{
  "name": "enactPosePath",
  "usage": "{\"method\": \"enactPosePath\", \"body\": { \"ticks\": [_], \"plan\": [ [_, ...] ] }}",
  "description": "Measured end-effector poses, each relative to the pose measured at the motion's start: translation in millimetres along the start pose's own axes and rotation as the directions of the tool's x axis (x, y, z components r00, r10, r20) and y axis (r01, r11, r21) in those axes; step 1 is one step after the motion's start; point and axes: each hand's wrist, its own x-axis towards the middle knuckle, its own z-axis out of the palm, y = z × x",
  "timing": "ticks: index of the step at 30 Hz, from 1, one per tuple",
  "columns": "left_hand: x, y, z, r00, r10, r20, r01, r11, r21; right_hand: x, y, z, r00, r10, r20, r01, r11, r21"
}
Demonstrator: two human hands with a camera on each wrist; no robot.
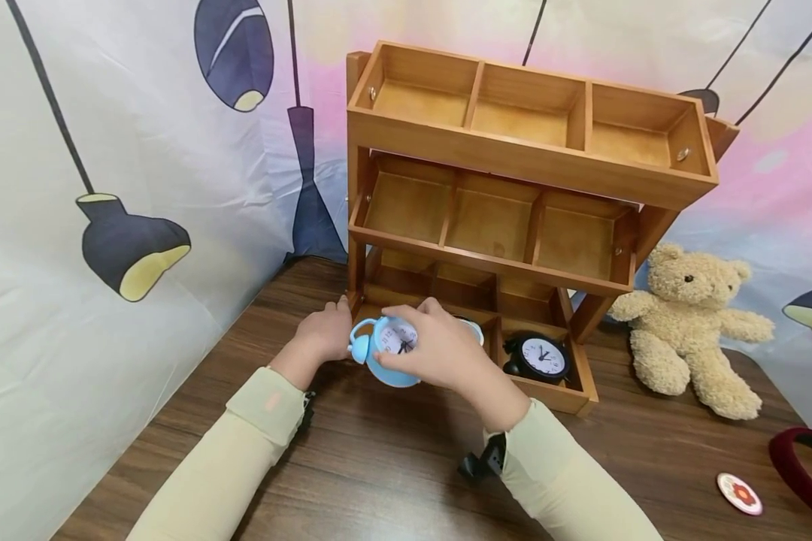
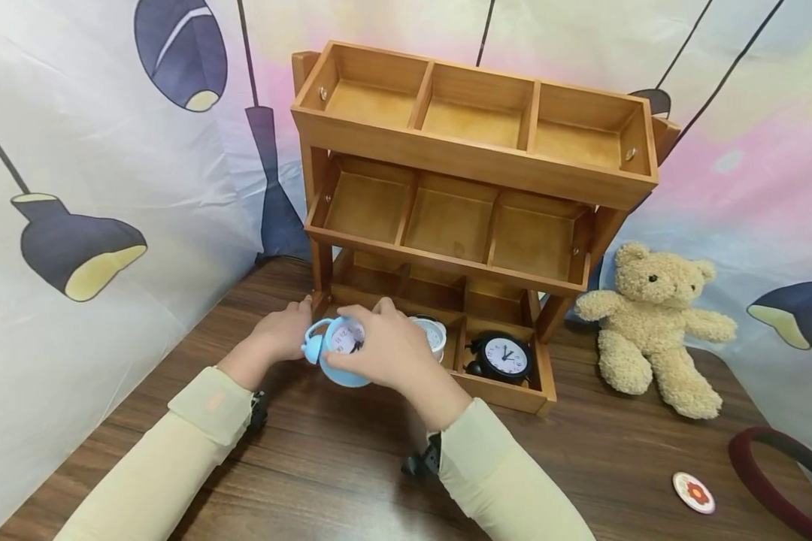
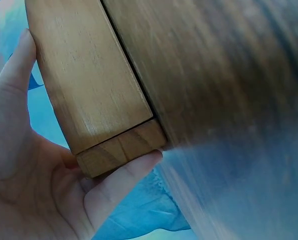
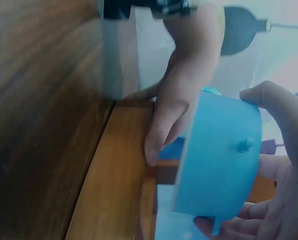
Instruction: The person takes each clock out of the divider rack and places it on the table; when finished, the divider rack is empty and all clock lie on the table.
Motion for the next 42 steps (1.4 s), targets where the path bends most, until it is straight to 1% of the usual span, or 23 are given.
{"method": "enactPosePath", "body": {
  "ticks": [5, 9, 14, 19, 25, 29, 32, 36, 42],
  "plan": [
    [0.1, 1.8, 0.0, 0.999, -0.038, 0.000, 0.038, 0.999, -0.022, -19.6, -7, 0, 0.997, -0.041, 0.069, 0.042, 0.999, -0.008],
    [-0.6, 3.7, 0.9, 0.998, -0.060, 0.000, 0.060, 0.998, -0.009, -29.6, -13, 5, 0.987, -0.068, 0.144, 0.073, 0.997, -0.025],
    [-1.4, 4.6, 1.8, 0.998, -0.062, 0.000, 0.062, 0.998, -0.004, -33.9, -17, 17, 0.967, -0.126, 0.223, 0.144, 0.988, -0.065],
    [-0.7, 4.7, 2.8, 0.998, -0.057, 0.004, 0.057, 0.998, -0.008, -33.7, -23, 30, 0.950, -0.151, 0.272, 0.171, 0.984, -0.051],
    [-0.5, 5.0, 2.1, 0.998, -0.057, 0.004, 0.057, 0.998, -0.012, -32.1, -29, 41, 0.940, -0.183, 0.289, 0.206, 0.977, -0.051],
    [-1.2, 4.9, 1.1, 0.998, -0.058, 0.002, 0.058, 0.998, -0.010, -29.0, -31, 45, 0.941, -0.194, 0.278, 0.219, 0.974, -0.062],
    [-1.4, 5.2, 0.8, 0.998, -0.058, 0.002, 0.058, 0.998, -0.010, -25.1, -32, 49, 0.946, -0.192, 0.261, 0.221, 0.972, -0.083],
    [-1.3, 5.5, 1.0, 0.998, -0.057, 0.004, 0.057, 0.998, -0.012, -20.0, -31, 53, 0.953, -0.169, 0.251, 0.200, 0.974, -0.103],
    [-1.4, 4.9, 0.9, 0.999, -0.052, -0.006, 0.052, 0.999, -0.005, -15.1, -27, 57, 0.959, -0.138, 0.249, 0.164, 0.983, -0.088]
  ]
}}
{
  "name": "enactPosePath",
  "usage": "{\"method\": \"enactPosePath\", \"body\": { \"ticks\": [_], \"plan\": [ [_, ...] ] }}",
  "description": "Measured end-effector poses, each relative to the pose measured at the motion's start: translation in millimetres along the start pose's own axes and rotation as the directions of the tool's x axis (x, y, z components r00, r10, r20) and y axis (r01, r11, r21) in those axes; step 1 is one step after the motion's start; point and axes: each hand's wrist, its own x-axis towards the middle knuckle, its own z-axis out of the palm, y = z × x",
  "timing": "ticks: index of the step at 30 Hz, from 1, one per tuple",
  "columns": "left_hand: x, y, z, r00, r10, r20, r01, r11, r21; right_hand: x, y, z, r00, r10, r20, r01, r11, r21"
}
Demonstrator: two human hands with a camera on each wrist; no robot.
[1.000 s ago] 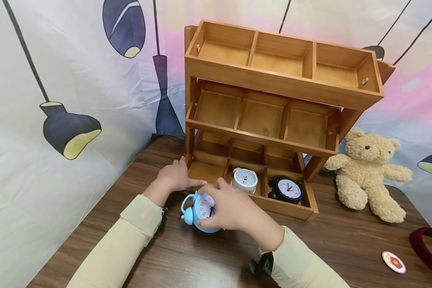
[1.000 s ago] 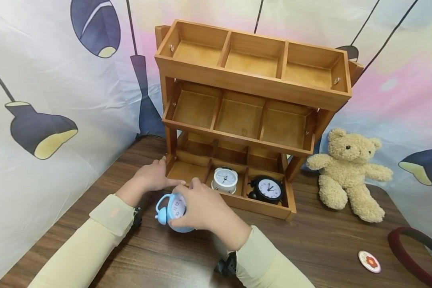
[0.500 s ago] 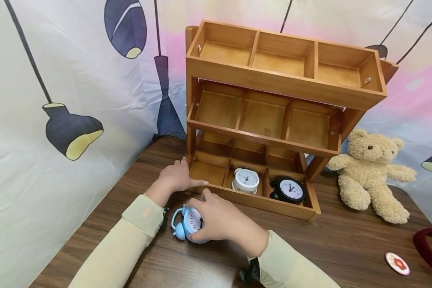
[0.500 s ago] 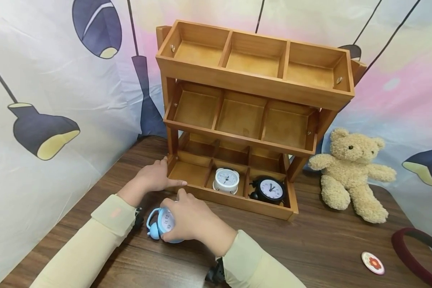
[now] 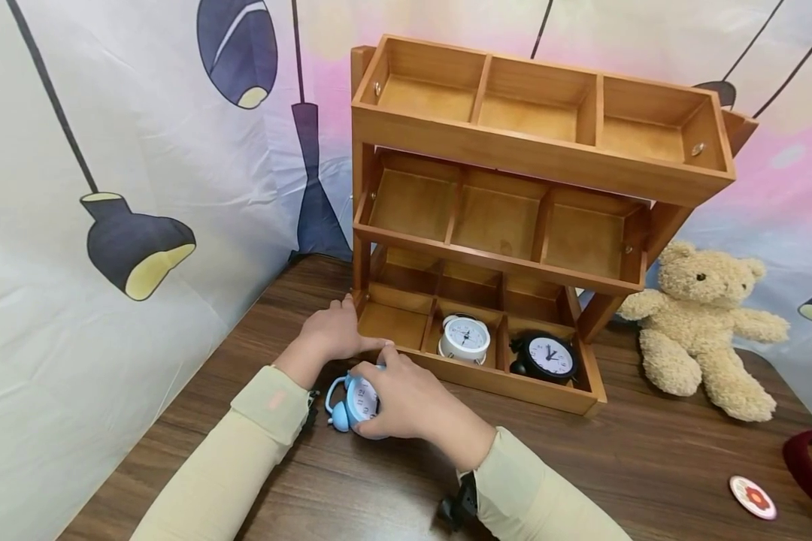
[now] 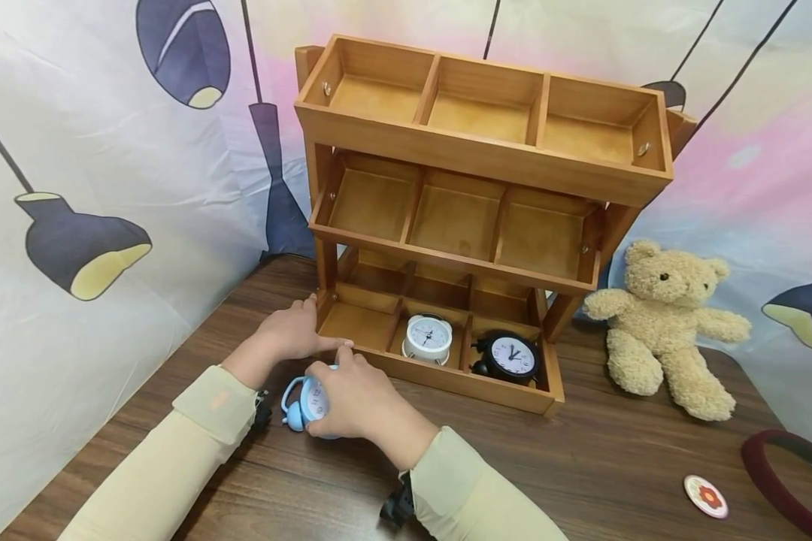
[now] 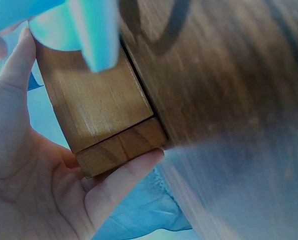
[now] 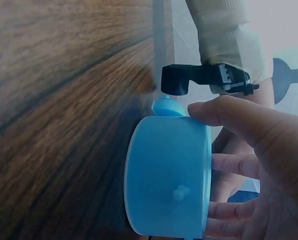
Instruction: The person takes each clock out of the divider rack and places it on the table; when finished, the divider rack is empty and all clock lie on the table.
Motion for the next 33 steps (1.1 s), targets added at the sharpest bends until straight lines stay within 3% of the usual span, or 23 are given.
{"method": "enactPosePath", "body": {
  "ticks": [27, 33],
  "plan": [
    [-1.6, 1.2, -1.2, 1.000, -0.007, 0.003, 0.007, 1.000, 0.010, -2.5, 8, -3, 0.999, 0.029, 0.030, -0.029, 1.000, 0.002],
    [-1.5, 0.1, -2.0, 1.000, -0.003, 0.003, 0.003, 1.000, -0.002, -5.4, 19, -16, 0.999, 0.003, -0.038, -0.003, 1.000, 0.009]
  ]
}}
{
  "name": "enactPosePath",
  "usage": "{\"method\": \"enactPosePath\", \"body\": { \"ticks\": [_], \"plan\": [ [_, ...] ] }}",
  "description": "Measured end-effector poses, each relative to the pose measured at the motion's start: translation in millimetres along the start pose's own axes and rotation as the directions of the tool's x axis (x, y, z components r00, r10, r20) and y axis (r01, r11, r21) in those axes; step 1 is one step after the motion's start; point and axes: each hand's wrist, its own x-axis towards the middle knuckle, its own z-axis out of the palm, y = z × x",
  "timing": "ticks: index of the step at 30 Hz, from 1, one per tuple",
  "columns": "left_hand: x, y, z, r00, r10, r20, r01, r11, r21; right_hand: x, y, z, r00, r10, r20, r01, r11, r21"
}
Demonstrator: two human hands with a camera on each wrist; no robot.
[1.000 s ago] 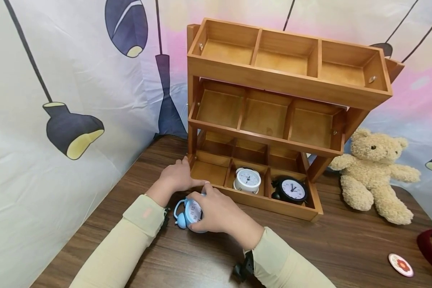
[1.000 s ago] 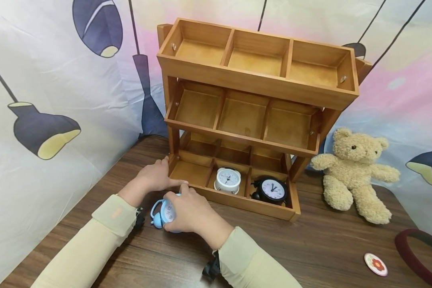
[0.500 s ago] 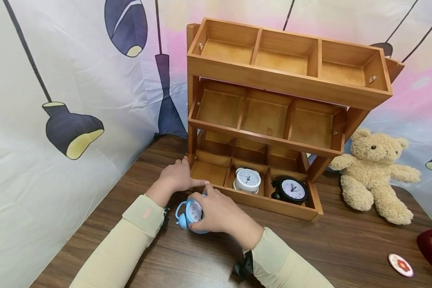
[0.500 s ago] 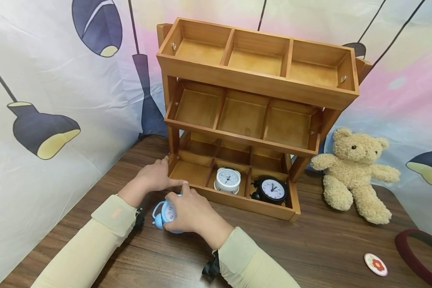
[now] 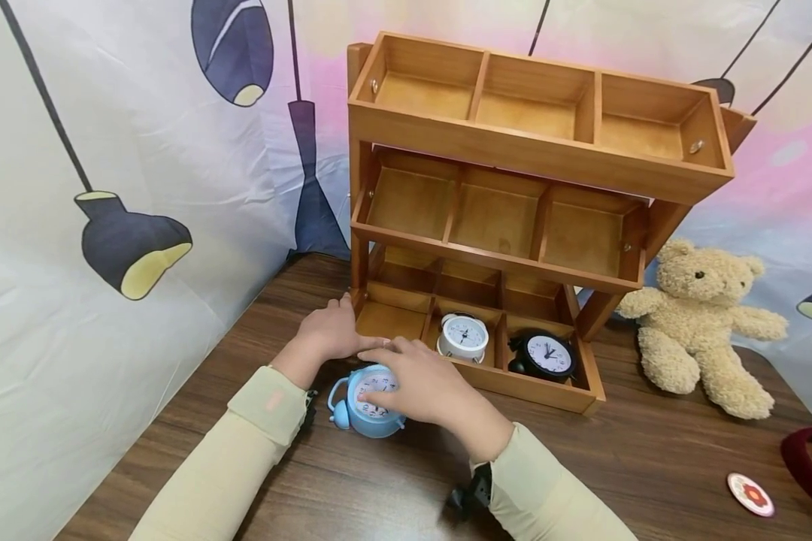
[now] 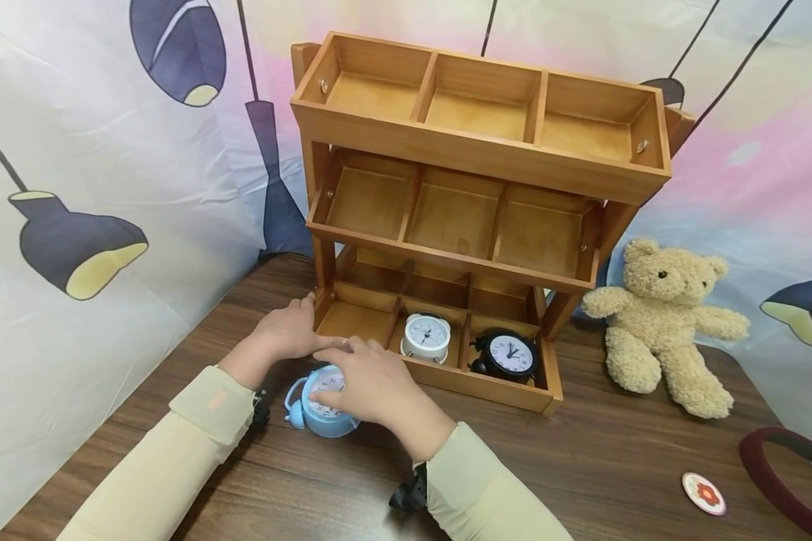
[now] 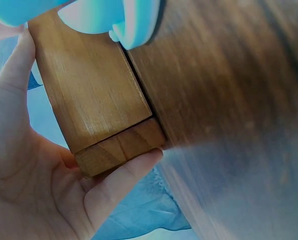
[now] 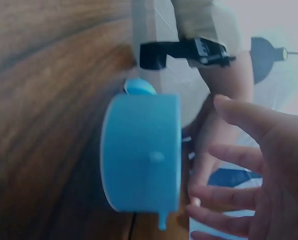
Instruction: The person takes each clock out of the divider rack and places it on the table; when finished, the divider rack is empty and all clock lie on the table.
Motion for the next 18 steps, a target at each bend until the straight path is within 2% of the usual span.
{"method": "enactPosePath", "body": {
  "ticks": [5, 9, 13, 18],
  "plan": [
    [1.4, -1.3, 0.5, 1.000, 0.007, -0.002, -0.007, 1.000, -0.001, 0.4, 12, -10, 0.995, 0.012, -0.103, -0.010, 1.000, 0.020],
    [2.4, -0.6, 0.6, 1.000, 0.005, 0.003, -0.005, 1.000, 0.005, 4.0, 27, -16, 0.983, 0.078, -0.164, -0.072, 0.997, 0.042],
    [1.8, 0.7, 0.8, 1.000, -0.004, 0.010, 0.004, 1.000, 0.005, 8.0, 47, -21, 0.965, 0.214, -0.153, -0.207, 0.977, 0.059],
    [0.5, 1.4, 1.2, 1.000, -0.006, 0.006, 0.006, 1.000, 0.004, 11.2, 69, -21, 0.928, 0.355, -0.116, -0.352, 0.935, 0.048]
  ]
}}
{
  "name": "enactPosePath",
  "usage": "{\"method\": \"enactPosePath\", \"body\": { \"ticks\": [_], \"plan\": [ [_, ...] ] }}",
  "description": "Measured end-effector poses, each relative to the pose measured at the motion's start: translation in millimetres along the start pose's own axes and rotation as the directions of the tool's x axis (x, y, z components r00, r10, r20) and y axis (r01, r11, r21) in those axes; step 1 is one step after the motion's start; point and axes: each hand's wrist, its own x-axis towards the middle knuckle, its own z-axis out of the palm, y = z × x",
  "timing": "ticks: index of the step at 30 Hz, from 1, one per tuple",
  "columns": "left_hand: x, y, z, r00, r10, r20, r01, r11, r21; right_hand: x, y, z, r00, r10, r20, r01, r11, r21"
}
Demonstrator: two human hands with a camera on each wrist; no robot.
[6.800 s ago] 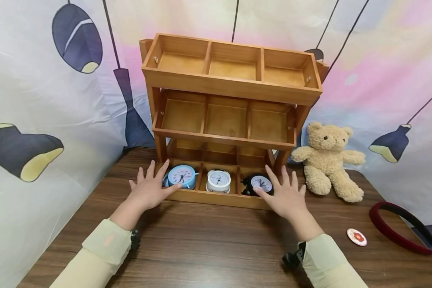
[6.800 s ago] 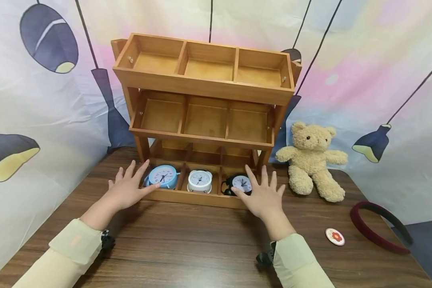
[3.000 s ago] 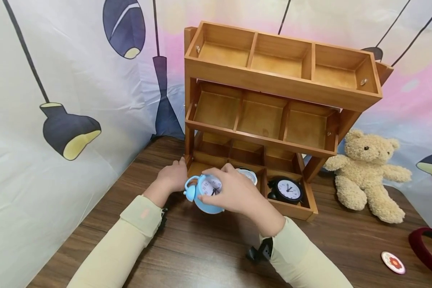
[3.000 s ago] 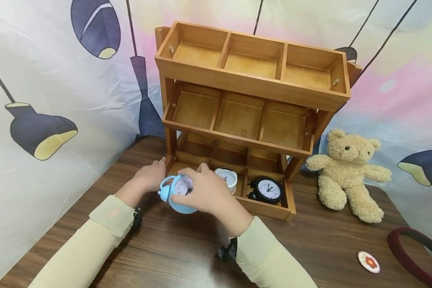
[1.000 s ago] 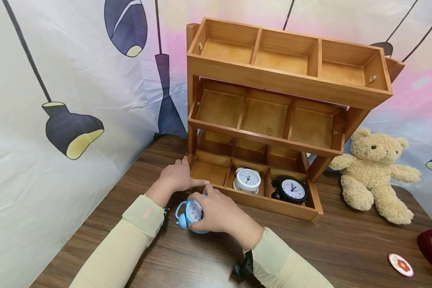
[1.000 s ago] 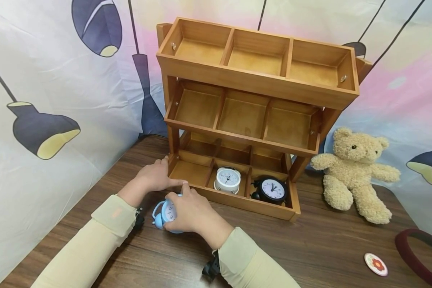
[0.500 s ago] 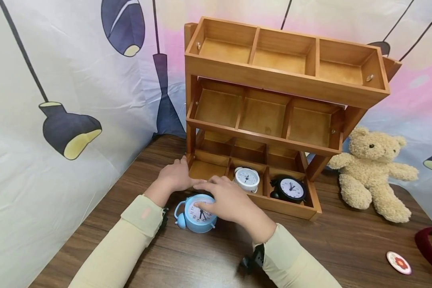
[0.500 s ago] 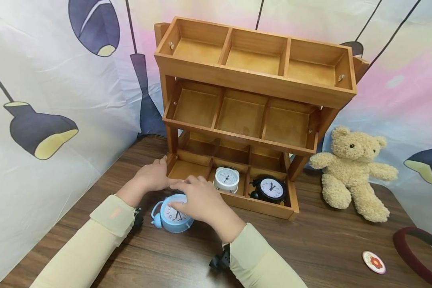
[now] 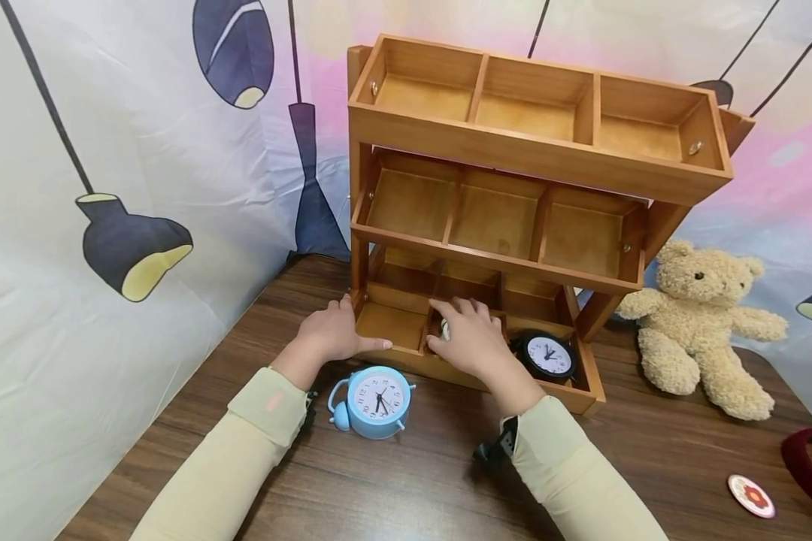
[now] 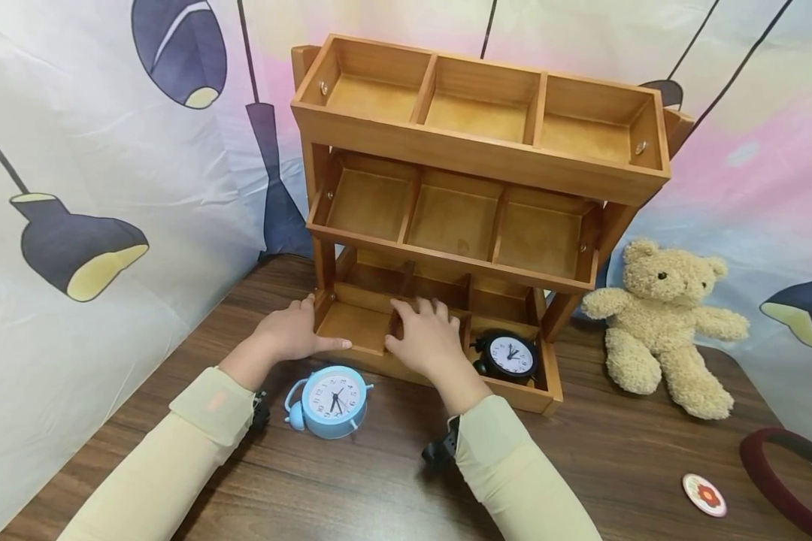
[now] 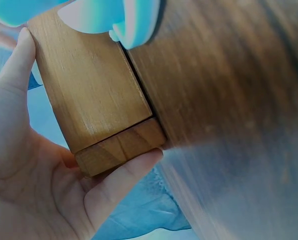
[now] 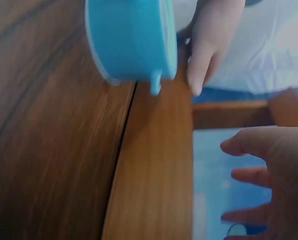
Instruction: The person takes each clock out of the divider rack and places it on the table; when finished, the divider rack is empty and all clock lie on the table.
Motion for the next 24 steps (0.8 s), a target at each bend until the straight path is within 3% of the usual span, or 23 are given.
{"method": "enactPosePath", "body": {
  "ticks": [9, 24],
  "plan": [
    [-0.4, 0.2, 0.6, 1.000, -0.001, 0.000, 0.001, 1.000, 0.000, 8.6, 20, 10, 0.992, 0.122, 0.037, -0.123, 0.992, 0.009],
    [2.0, -1.7, 2.4, 1.000, 0.006, -0.012, -0.006, 1.000, 0.013, 5.3, 26, 11, 0.987, 0.158, 0.009, -0.158, 0.987, -0.026]
  ]
}}
